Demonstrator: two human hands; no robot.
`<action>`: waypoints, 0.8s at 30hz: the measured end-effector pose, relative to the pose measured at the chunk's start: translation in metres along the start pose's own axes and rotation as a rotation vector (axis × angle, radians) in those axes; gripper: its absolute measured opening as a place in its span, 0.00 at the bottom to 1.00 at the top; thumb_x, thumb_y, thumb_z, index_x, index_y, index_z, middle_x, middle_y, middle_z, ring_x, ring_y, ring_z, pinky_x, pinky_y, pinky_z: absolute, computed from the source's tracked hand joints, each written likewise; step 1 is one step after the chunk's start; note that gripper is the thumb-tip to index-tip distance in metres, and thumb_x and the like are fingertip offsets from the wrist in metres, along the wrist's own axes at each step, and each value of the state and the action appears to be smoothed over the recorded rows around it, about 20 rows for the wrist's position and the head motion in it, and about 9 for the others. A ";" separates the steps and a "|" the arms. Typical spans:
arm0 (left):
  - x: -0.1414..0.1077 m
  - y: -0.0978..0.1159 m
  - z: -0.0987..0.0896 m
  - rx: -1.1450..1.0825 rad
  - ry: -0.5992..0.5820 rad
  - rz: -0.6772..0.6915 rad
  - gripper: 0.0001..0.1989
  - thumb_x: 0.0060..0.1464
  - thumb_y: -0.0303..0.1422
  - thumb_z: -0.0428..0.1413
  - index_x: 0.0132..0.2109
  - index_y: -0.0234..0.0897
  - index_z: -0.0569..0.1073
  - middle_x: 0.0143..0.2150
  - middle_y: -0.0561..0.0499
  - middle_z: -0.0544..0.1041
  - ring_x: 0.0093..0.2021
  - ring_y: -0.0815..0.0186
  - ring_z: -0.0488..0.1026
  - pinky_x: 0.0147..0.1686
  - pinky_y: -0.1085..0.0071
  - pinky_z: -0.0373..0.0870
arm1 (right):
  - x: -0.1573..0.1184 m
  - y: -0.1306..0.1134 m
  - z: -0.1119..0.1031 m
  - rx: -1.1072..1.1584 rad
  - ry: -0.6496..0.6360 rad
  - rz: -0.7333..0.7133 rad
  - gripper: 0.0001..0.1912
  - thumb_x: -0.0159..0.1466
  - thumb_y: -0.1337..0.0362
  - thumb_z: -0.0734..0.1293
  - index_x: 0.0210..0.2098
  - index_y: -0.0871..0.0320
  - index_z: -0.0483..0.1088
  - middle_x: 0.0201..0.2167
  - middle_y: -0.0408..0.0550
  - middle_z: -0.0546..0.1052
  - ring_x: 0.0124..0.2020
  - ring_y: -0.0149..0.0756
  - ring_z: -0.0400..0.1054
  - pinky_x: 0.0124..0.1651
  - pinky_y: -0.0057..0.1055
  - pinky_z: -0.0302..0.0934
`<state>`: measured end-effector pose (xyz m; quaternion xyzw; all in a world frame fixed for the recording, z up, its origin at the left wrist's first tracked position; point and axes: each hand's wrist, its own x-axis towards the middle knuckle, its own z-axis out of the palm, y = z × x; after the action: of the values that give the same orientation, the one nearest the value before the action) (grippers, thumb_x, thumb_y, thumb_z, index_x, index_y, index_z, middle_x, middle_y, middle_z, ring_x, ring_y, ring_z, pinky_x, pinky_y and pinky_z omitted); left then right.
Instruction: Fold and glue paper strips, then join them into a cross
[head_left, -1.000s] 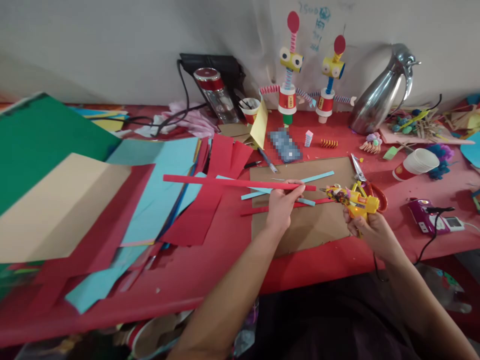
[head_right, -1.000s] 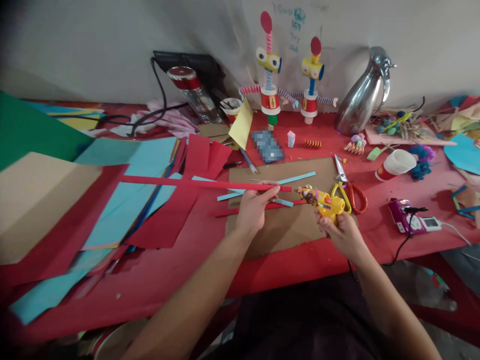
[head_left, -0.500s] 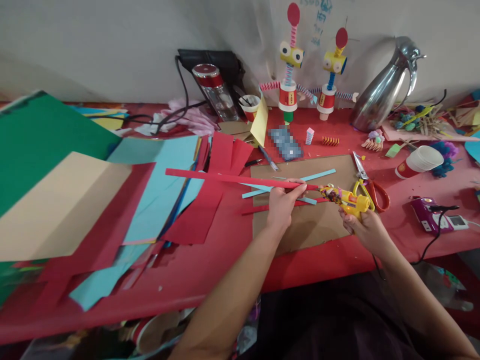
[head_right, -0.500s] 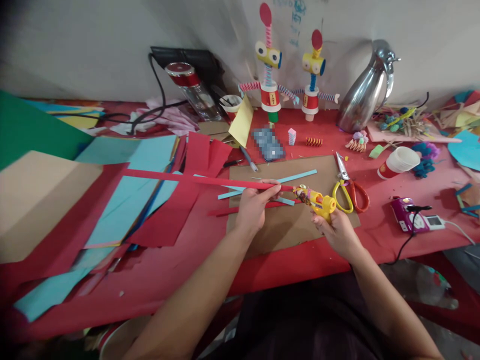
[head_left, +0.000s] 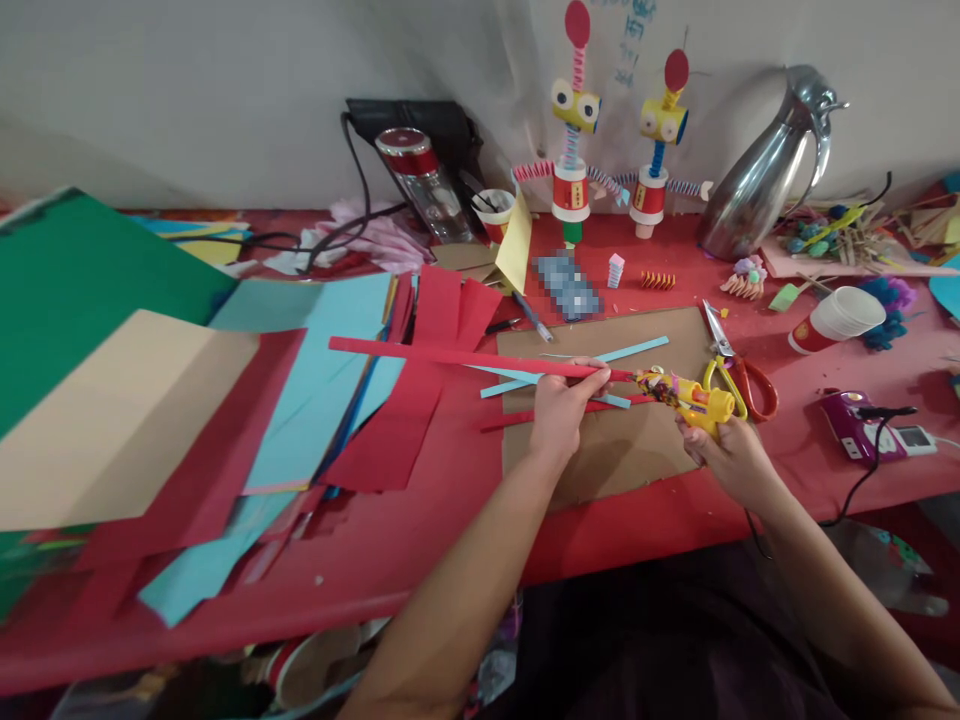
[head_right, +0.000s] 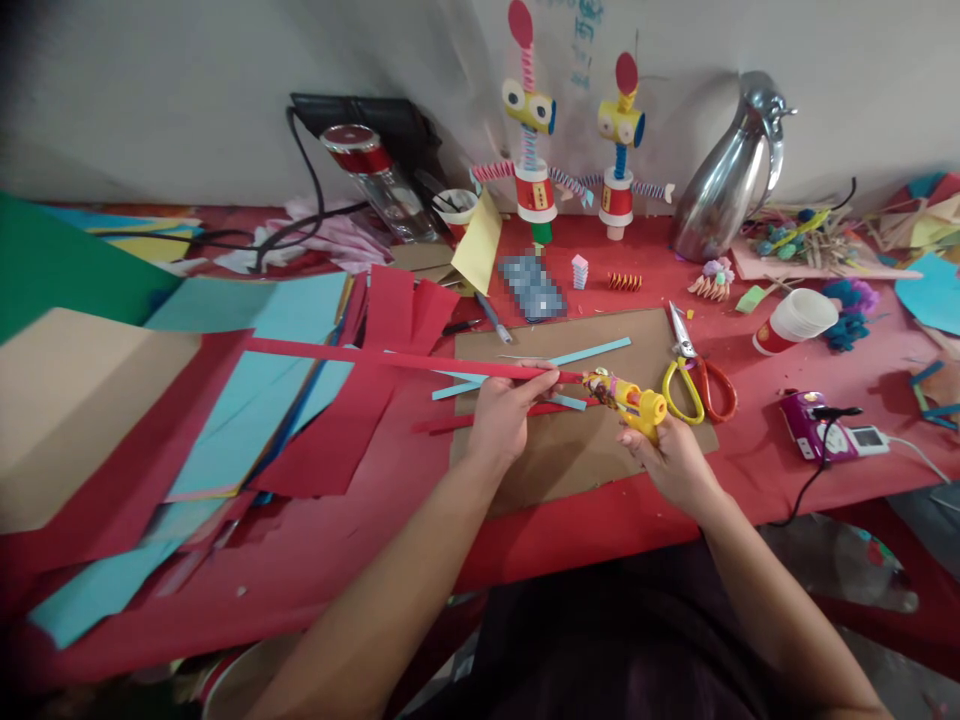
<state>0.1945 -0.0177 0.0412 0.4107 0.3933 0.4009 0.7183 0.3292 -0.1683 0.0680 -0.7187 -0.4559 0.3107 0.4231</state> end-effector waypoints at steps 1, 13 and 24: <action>0.000 0.000 0.000 -0.002 0.000 -0.002 0.10 0.33 0.34 0.67 0.25 0.36 0.76 0.21 0.54 0.74 0.24 0.69 0.71 0.30 0.71 0.69 | 0.000 0.001 -0.002 -0.033 0.008 0.000 0.17 0.62 0.48 0.62 0.29 0.55 0.65 0.17 0.38 0.61 0.18 0.29 0.53 0.21 0.28 0.50; 0.011 0.008 -0.011 -0.107 0.211 0.157 0.08 0.36 0.32 0.67 0.28 0.38 0.78 0.24 0.55 0.75 0.24 0.72 0.70 0.29 0.73 0.68 | 0.021 0.039 -0.094 -1.195 0.355 0.222 0.19 0.66 0.57 0.60 0.47 0.66 0.71 0.45 0.72 0.74 0.44 0.58 0.68 0.41 0.47 0.60; 0.019 0.024 -0.024 -0.290 0.374 0.497 0.07 0.39 0.31 0.67 0.29 0.38 0.78 0.28 0.54 0.76 0.25 0.74 0.69 0.29 0.74 0.66 | 0.074 -0.051 0.067 -0.953 -0.252 -0.195 0.10 0.64 0.69 0.63 0.39 0.60 0.77 0.44 0.59 0.78 0.52 0.53 0.65 0.48 0.43 0.58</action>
<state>0.1741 0.0139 0.0498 0.3070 0.3448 0.6839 0.5650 0.2827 -0.0676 0.0789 -0.7429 -0.6599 0.1113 0.0165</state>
